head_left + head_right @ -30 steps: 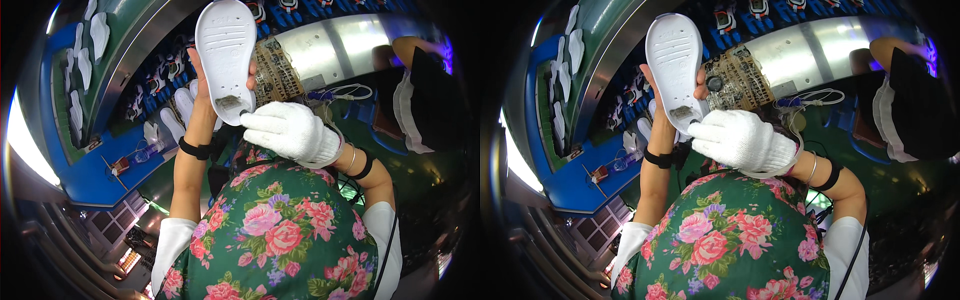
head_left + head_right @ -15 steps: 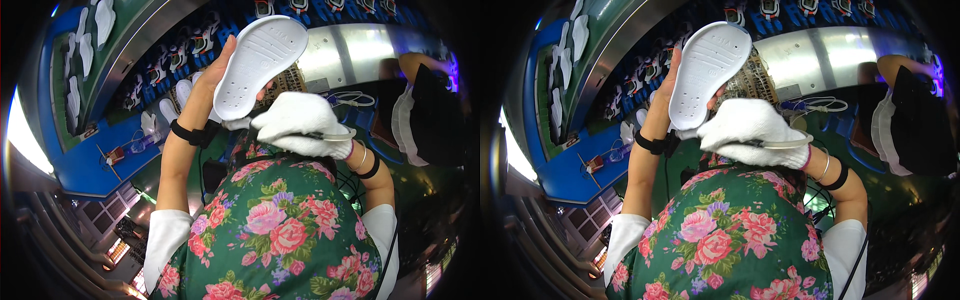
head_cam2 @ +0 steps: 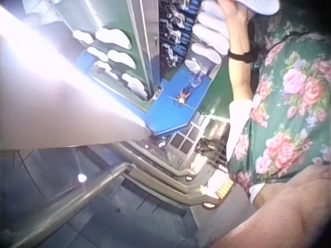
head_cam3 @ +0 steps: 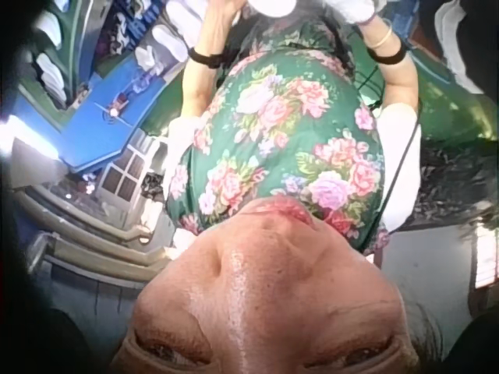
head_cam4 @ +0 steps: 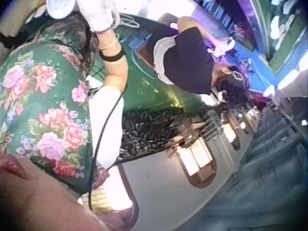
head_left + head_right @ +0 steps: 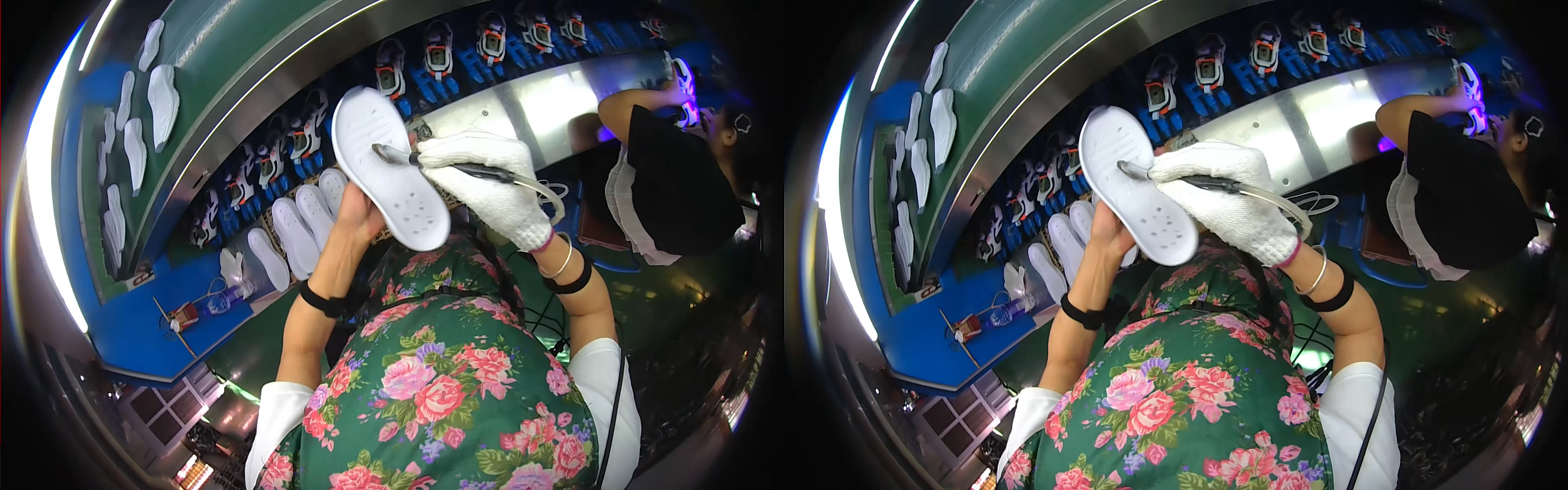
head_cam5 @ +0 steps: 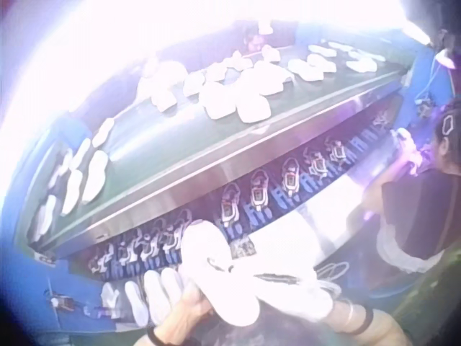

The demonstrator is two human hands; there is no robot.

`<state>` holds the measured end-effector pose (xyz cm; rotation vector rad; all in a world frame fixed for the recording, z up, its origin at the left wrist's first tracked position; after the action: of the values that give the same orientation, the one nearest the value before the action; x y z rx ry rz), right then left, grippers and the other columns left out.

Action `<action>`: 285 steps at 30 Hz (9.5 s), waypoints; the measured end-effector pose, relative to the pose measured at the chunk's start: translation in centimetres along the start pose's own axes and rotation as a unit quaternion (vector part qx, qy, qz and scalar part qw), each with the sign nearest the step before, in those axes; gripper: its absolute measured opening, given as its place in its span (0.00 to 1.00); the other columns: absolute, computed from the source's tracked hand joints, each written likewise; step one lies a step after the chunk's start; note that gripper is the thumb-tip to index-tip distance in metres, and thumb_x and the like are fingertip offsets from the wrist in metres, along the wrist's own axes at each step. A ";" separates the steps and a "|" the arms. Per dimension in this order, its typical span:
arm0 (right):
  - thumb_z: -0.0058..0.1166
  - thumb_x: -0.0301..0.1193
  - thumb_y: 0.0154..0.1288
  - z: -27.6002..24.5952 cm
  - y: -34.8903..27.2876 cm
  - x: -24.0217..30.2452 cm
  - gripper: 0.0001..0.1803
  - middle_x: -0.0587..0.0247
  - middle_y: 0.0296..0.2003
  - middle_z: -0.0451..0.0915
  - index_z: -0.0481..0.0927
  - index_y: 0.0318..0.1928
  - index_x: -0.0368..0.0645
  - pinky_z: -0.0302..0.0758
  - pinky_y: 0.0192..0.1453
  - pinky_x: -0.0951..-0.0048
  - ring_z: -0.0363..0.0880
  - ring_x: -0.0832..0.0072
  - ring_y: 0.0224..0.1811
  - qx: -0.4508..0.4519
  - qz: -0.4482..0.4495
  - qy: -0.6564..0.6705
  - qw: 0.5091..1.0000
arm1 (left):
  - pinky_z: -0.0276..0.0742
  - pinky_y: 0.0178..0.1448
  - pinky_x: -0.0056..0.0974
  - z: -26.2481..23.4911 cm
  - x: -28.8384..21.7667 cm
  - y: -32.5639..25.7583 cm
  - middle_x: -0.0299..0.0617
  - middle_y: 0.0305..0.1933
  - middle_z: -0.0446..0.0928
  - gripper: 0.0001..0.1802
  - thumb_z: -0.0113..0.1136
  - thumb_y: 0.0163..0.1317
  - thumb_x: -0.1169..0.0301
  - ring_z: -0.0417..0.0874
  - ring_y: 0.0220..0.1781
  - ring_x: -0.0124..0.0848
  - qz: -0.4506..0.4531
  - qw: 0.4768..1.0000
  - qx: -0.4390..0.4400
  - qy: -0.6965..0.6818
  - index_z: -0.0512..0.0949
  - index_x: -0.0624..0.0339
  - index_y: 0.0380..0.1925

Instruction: Apply adhesive to the interior surface of shoe soles using a brush.

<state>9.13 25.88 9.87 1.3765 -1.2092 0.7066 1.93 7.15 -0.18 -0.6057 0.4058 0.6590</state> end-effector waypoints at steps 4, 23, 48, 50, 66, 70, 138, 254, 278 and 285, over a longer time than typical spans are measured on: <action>0.65 0.23 0.55 0.0 -0.3 -0.6 0.08 0.59 0.37 0.87 0.88 0.37 0.42 0.81 0.46 0.71 0.86 0.72 0.40 0.046 0.001 0.029 0.999 | 0.80 0.61 0.53 -0.6 1.0 -1.7 0.50 0.67 0.70 0.29 0.43 0.75 0.53 0.77 0.63 0.48 -0.080 0.994 0.024 0.066 0.65 0.61 0.67; 0.68 0.24 0.53 0.2 -0.4 4.5 0.13 0.57 0.38 0.88 0.88 0.41 0.41 0.81 0.44 0.68 0.86 0.65 0.37 -0.029 -0.170 -0.125 0.977 | 0.60 0.75 0.59 3.7 1.8 -3.0 0.53 0.73 0.62 0.51 0.56 0.60 0.34 0.64 0.74 0.50 -0.068 0.955 0.143 -0.251 0.55 0.53 0.74; 0.64 0.22 0.53 2.8 -0.8 4.9 0.12 0.51 0.43 0.86 0.87 0.41 0.40 0.80 0.51 0.63 0.86 0.61 0.44 -0.009 -0.181 -0.074 0.981 | 0.61 0.76 0.57 3.8 1.3 -2.6 0.54 0.73 0.61 0.53 0.51 0.60 0.30 0.64 0.73 0.50 0.036 0.988 0.119 -0.089 0.54 0.57 0.73; 0.66 0.19 0.52 2.6 -0.4 3.9 0.11 0.53 0.41 0.87 0.87 0.39 0.38 0.80 0.47 0.66 0.86 0.65 0.41 -0.062 -0.100 -0.004 0.993 | 0.63 0.75 0.54 4.1 1.0 -2.0 0.56 0.73 0.61 0.49 0.41 0.65 0.31 0.65 0.73 0.50 0.033 0.963 0.182 -0.197 0.52 0.54 0.74; 0.65 0.22 0.52 3.6 -2.3 3.1 0.16 0.54 0.43 0.86 0.87 0.45 0.42 0.80 0.49 0.65 0.85 0.61 0.43 0.024 -0.230 -0.140 0.963 | 0.75 0.62 0.66 4.0 0.0 -0.3 0.48 0.71 0.64 0.47 0.40 0.64 0.29 0.72 0.64 0.59 0.041 0.959 0.168 -0.225 0.57 0.47 0.73; 0.67 0.23 0.54 3.0 -2.4 2.1 0.11 0.57 0.39 0.87 0.87 0.40 0.41 0.80 0.45 0.67 0.85 0.64 0.39 0.002 -0.105 0.017 0.994 | 0.75 0.63 0.65 3.9 -0.3 -0.1 0.44 0.70 0.67 0.48 0.55 0.59 0.33 0.73 0.64 0.56 0.032 0.956 0.170 -0.236 0.62 0.53 0.70; 0.67 0.18 0.51 3.7 -4.5 3.4 0.12 0.56 0.39 0.86 0.86 0.38 0.41 0.80 0.44 0.69 0.85 0.68 0.37 0.131 -0.045 0.137 0.981 | 0.76 0.47 0.48 4.0 -2.2 1.6 0.69 0.61 0.68 0.50 0.49 0.58 0.33 0.79 0.48 0.51 -0.049 0.915 0.382 -0.122 0.62 0.59 0.70; 0.60 0.20 0.63 0.7 -0.1 0.6 0.12 0.61 0.43 0.86 0.84 0.47 0.35 0.79 0.45 0.80 0.82 0.81 0.41 -0.076 0.187 0.407 0.891 | 0.71 0.67 0.57 3.7 2.2 -3.7 0.56 0.60 0.75 0.58 0.30 0.58 0.21 0.79 0.59 0.54 -0.062 0.972 0.138 -0.179 0.64 0.62 0.68; 0.66 0.23 0.52 1.2 -1.7 4.9 0.16 0.56 0.40 0.87 0.87 0.45 0.42 0.80 0.48 0.66 0.85 0.64 0.39 0.026 -0.162 -0.083 0.983 | 0.66 0.73 0.47 5.9 2.4 -4.6 0.46 0.69 0.68 0.50 0.28 0.65 0.26 0.71 0.69 0.42 0.020 0.999 -0.009 -0.042 0.59 0.54 0.72; 0.66 0.24 0.52 1.6 -2.2 4.0 0.19 0.54 0.45 0.86 0.85 0.47 0.44 0.80 0.48 0.63 0.85 0.59 0.42 0.033 -0.219 -0.162 0.962 | 0.65 0.73 0.48 4.4 3.3 -5.0 0.45 0.71 0.66 0.50 0.28 0.65 0.26 0.69 0.70 0.43 -0.008 0.999 -0.025 -0.035 0.57 0.53 0.73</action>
<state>12.02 22.98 12.50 1.7891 -1.0770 0.2144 8.34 8.29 3.37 -0.6304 0.3207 0.6743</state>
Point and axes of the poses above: each hand's wrist, its own y-axis towards the middle knuckle, its own z-axis out of the palm, x = y × z, the point moved 3 cm from there along y, towards the middle knuckle
